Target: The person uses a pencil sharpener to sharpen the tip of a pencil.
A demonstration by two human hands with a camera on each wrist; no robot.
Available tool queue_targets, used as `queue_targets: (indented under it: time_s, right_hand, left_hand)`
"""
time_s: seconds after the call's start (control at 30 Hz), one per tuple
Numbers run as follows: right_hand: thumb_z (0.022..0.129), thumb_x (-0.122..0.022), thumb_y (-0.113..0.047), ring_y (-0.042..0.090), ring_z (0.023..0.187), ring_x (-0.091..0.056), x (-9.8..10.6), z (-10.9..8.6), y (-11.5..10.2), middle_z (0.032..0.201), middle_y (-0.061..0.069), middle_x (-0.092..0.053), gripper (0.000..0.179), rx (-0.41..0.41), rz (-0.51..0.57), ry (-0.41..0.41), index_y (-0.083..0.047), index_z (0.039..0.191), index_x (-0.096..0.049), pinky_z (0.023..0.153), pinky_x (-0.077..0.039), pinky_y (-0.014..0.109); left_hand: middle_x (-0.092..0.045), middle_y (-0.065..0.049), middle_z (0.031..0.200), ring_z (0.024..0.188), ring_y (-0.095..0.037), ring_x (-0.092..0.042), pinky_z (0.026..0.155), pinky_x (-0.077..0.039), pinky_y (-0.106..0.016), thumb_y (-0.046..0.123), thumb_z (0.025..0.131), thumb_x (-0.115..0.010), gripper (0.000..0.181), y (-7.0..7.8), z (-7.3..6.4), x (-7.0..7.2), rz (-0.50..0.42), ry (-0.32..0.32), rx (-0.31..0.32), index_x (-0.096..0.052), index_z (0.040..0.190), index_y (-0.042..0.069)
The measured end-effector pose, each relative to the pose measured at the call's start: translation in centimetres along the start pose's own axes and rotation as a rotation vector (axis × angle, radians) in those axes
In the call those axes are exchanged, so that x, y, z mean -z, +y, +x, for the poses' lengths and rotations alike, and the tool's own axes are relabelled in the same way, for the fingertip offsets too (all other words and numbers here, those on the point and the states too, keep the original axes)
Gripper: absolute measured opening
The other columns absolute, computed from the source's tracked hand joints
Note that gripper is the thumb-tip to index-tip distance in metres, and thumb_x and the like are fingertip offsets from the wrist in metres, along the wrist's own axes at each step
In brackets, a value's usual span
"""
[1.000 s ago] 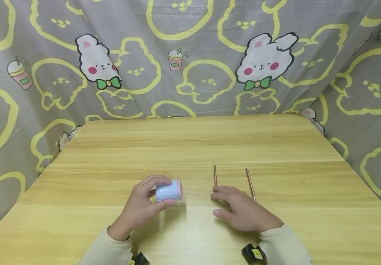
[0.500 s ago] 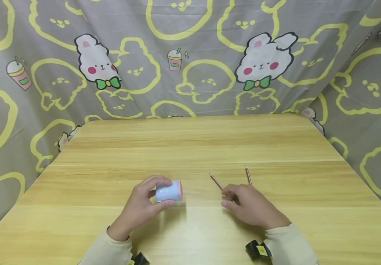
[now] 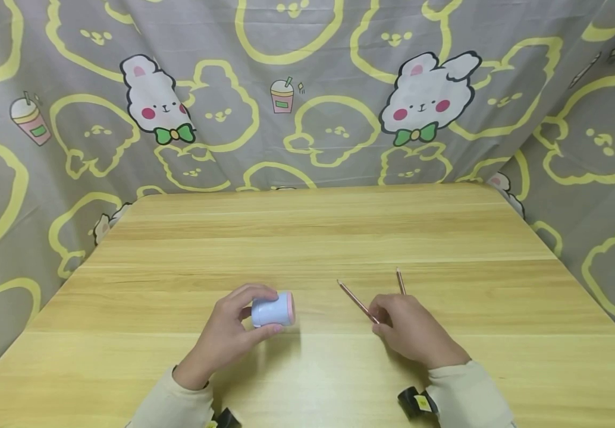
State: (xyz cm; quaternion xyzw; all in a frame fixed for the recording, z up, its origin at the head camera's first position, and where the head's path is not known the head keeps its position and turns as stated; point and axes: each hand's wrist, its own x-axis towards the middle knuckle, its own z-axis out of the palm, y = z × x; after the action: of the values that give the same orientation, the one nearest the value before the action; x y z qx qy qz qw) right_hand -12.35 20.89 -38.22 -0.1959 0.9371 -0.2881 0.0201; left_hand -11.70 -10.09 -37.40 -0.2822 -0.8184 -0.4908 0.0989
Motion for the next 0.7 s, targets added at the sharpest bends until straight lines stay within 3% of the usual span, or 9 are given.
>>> queue_targets:
  time_s: [0.27, 0.43, 0.57, 0.7]
  right_hand:
    - [0.082, -0.077, -0.005, 0.007, 0.064, -0.048, -0.12, -0.14, -0.07, 0.071, -0.01, -0.055, 0.014, -0.037, -0.006, -0.023, -0.01, 0.09, -0.067, 0.056, -0.044, 0.023]
    - [0.086, -0.069, -0.002, 0.007, 0.061, -0.046, -0.16, -0.02, -0.01, 0.073, -0.009, -0.058, 0.008, -0.043, -0.022, -0.045, -0.005, 0.094, -0.07, 0.052, -0.042, 0.023]
    - [0.089, -0.066, -0.003, 0.007, 0.06, -0.043, -0.11, -0.03, -0.19, 0.072, -0.008, -0.056, 0.015, -0.032, -0.035, -0.071, -0.001, 0.104, -0.069, 0.054, -0.041, 0.024]
    - [0.088, -0.072, -0.014, 0.006, 0.06, -0.042, -0.2, 0.03, -0.31, 0.069, -0.009, -0.048, 0.022, -0.019, -0.042, -0.065, -0.001, 0.105, -0.067, 0.057, -0.04, 0.024]
  left_hand:
    - [-0.062, -0.006, 0.11, 0.095, -0.023, -0.061, 0.076, -0.059, -0.03, 0.0, 0.072, -0.084, 0.038, 0.01, -0.03, 0.0, 0.008, 0.001, -0.001, -0.064, 0.105, 0.005]
    - [-0.063, -0.006, 0.11, 0.095, -0.024, -0.061, 0.076, -0.058, -0.03, 0.001, 0.073, -0.084, 0.037, -0.06, -0.1, 0.03, 0.012, 0.007, -0.009, -0.065, 0.105, 0.005]
    - [-0.062, -0.006, 0.111, 0.096, -0.023, -0.061, 0.077, -0.058, -0.03, 0.0, 0.072, -0.084, 0.039, 0.07, -0.07, 0.07, 0.009, 0.006, 0.008, -0.064, 0.105, 0.005]
    - [-0.062, -0.006, 0.111, 0.097, -0.023, -0.061, 0.077, -0.058, -0.031, 0.001, 0.071, -0.085, 0.04, 0.18, 0.0, 0.09, 0.009, 0.002, 0.016, -0.064, 0.105, 0.005]
